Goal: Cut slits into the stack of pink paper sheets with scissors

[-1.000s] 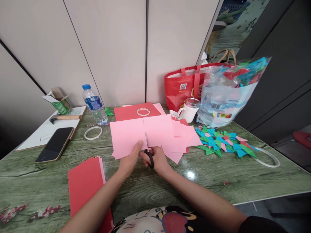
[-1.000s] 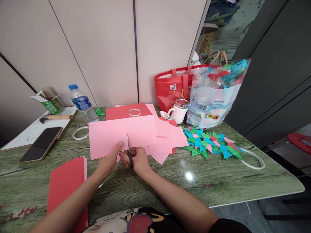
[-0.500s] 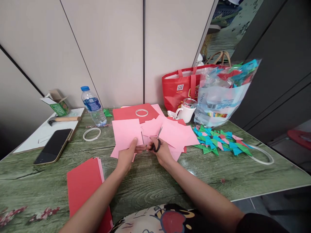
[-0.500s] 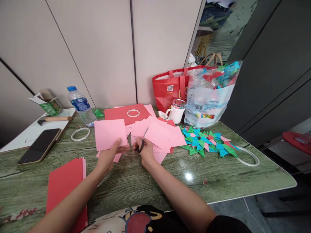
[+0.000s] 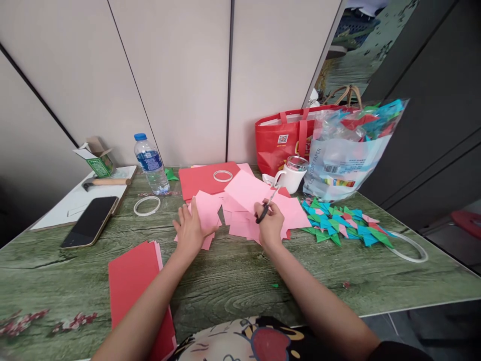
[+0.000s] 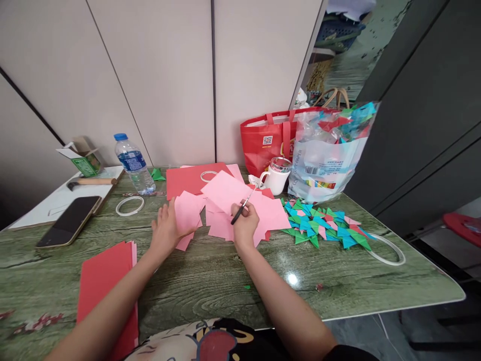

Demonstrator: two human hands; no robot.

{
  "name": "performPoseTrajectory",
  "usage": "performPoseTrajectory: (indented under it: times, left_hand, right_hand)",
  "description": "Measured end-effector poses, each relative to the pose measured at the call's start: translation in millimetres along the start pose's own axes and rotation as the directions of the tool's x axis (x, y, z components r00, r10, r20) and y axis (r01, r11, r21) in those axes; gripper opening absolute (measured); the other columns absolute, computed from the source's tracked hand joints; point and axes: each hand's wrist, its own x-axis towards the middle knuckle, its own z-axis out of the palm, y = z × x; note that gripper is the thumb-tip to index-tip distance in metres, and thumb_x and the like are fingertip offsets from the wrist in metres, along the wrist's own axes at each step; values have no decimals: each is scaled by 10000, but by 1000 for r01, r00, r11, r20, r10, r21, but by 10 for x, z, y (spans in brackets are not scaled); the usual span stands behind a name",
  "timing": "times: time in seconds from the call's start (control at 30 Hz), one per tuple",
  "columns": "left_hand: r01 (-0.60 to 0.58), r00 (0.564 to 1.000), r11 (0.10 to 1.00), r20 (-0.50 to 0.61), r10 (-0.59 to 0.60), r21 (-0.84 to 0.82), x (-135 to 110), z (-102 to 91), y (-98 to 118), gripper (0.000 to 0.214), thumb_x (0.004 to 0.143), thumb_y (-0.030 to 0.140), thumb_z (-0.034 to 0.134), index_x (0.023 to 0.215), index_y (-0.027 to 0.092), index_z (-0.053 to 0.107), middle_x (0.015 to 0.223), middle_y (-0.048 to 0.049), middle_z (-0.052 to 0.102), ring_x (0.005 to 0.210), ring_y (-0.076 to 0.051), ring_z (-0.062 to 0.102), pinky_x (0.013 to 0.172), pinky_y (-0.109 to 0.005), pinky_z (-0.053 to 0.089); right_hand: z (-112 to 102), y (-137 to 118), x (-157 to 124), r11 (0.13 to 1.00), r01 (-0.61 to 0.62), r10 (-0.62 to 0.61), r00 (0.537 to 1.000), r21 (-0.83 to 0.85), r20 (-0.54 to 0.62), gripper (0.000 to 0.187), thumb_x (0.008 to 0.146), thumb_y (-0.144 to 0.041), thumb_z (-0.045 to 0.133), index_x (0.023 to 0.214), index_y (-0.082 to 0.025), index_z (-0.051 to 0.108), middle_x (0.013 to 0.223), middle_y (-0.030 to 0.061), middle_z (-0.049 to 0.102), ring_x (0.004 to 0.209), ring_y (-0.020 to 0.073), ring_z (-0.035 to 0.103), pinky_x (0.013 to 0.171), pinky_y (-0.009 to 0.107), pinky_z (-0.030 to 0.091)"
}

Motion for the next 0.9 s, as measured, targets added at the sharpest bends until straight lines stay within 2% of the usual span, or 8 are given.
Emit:
performPoseTrajectory:
  times: [0.17, 0.4, 0.57, 0.63, 0.73, 0.77, 0.8, 0.9]
  left_hand:
    - [66, 987, 982, 133, -90, 175, 20, 40, -56, 1137, 527, 580, 617, 1358, 130, -14, 1381, -299, 93, 1231, -459, 159, 861, -654, 177]
    - [32, 980, 978, 184, -71, 205, -4, 13, -7, 1046, 581, 505, 610, 1360, 174, -5, 1396, -268, 66, 1191, -425, 276, 846, -590, 277]
    - [9, 989, 978, 140, -39, 206, -14, -6, -5, 973, 610, 406, 602, 1358, 165, 28, 1389, -251, 106, 1196, -398, 273, 836, -527, 325]
    - [3, 991, 977, 132, -32, 215, -12, -1, -5, 977, 598, 379, 609, 1357, 168, 32, 1385, -245, 119, 1202, -396, 257, 837, -527, 321]
    - [-3, 992, 975, 127, -26, 223, -3, 18, -22, 980, 591, 390, 615, 1356, 178, 42, 1378, -241, 132, 1200, -398, 252, 847, -534, 303]
    - [-8, 992, 975, 125, -21, 223, 0, 27, -33, 976, 590, 405, 616, 1356, 179, 56, 1375, -238, 138, 1200, -400, 247, 852, -529, 299]
    - [-15, 992, 975, 124, -13, 223, 1, 36, -45, 969, 588, 424, 617, 1354, 176, 77, 1369, -234, 152, 1200, -402, 242, 857, -519, 297]
    - [-44, 992, 974, 122, 17, 220, 0, 50, -73, 956, 582, 488, 614, 1342, 149, 143, 1303, -229, 259, 1185, -409, 252, 872, -484, 292]
  right_hand:
    - [-92, 96, 215, 995, 73, -88, 972, -72, -217, 266, 656, -288, 541, 874, -162, 455, 651, -30, 449, 537, 91, 432, 496, 212, 368]
    - [-167, 41, 294, 954, 192, -262, 908, -232, -327, 403, 655, -220, 532, 1032, -158, 404, 947, 70, 465, 853, 162, 488, 785, 313, 405]
    - [-147, -160, 180, 852, 395, -494, 824, -344, -278, 357, 722, -226, 497, 1064, -165, 415, 954, 74, 471, 905, 176, 478, 846, 351, 377]
    - [-92, -186, 94, 861, 436, -484, 860, -263, -161, 310, 729, -239, 513, 1026, -174, 454, 881, 43, 491, 853, 157, 495, 835, 342, 393]
    - [11, -116, -42, 990, 132, -138, 968, 44, 210, 296, 672, -245, 611, 942, -192, 501, 821, 10, 527, 780, 131, 529, 794, 321, 440]
    - [41, -74, -83, 982, -119, 65, 941, 146, 331, 313, 661, -243, 631, 940, -202, 495, 821, 5, 541, 777, 128, 542, 778, 322, 460]
    - [65, -29, -117, 895, -403, 276, 838, 191, 471, 313, 659, -248, 642, 930, -210, 490, 833, 6, 559, 807, 133, 553, 793, 338, 466]
    - [99, 75, -182, 767, -632, 445, 648, 111, 618, 249, 684, -289, 617, 850, -141, 506, 775, 83, 606, 790, 209, 605, 737, 442, 496]
